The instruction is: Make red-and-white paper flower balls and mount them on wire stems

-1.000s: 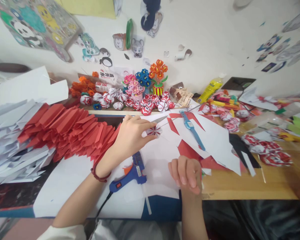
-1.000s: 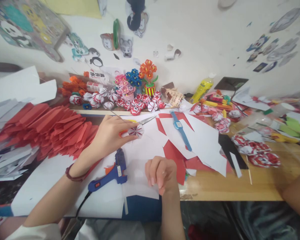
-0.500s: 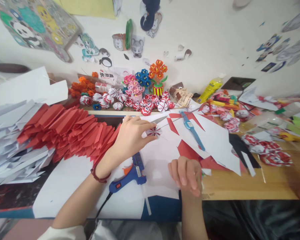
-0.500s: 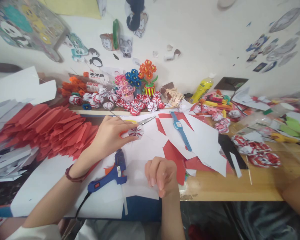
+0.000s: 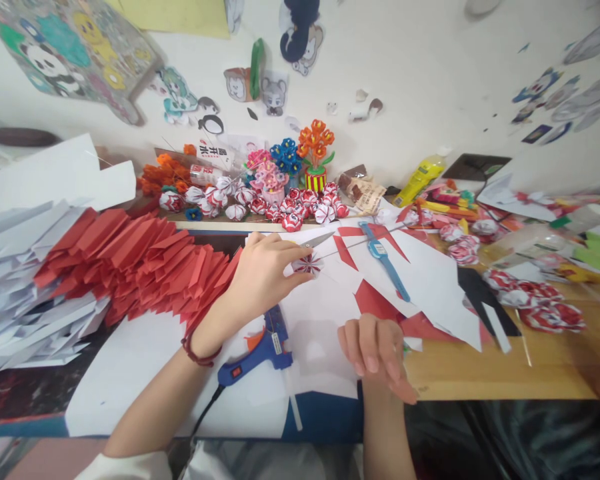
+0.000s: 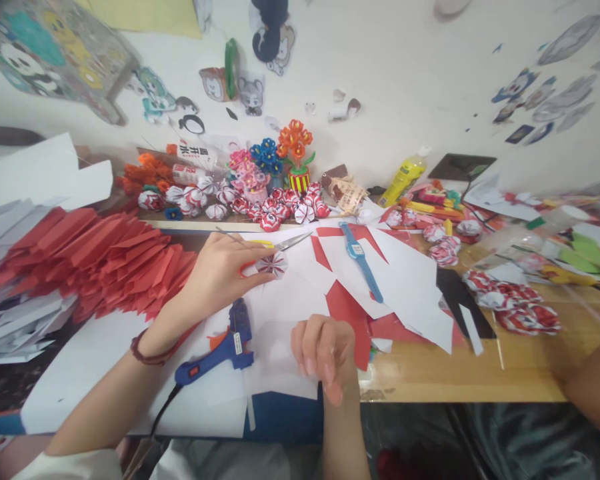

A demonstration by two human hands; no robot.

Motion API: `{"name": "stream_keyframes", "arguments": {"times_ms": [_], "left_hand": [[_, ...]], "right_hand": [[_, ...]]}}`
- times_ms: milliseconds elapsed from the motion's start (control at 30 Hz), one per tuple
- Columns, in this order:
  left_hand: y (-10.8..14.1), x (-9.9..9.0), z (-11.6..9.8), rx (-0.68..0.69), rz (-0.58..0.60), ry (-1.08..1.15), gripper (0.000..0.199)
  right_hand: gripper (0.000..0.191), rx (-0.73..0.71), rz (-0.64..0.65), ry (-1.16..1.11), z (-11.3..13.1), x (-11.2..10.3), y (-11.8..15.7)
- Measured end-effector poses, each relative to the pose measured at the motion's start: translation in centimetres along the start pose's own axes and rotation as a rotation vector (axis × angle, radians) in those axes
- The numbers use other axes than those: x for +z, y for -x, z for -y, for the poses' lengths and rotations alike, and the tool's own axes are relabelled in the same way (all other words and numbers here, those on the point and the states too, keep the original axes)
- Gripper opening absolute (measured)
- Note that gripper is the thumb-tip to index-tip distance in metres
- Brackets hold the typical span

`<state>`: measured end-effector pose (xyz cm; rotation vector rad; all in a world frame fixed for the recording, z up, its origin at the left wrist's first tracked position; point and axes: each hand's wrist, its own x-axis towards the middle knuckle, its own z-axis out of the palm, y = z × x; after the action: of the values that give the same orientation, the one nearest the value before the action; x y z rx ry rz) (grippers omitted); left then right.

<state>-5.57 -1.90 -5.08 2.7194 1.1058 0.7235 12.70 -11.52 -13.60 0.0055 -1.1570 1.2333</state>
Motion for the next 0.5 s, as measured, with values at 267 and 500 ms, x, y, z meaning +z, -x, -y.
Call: {"name": "stream_keyframes", "arguments": {"times_ms": [267, 500], "left_hand": [[0.0, 0.1, 0.0, -0.001, 0.005, -0.004, 0.034], [0.0, 0.1, 0.0, -0.005, 0.009, -0.002, 0.034]], "right_hand": [[0.051, 0.009, -0.067, 0.066, 0.6, 1.0, -0.3], [0.048, 0.014, -0.028, 0.083, 1.0, 1.3, -0.1]]}}
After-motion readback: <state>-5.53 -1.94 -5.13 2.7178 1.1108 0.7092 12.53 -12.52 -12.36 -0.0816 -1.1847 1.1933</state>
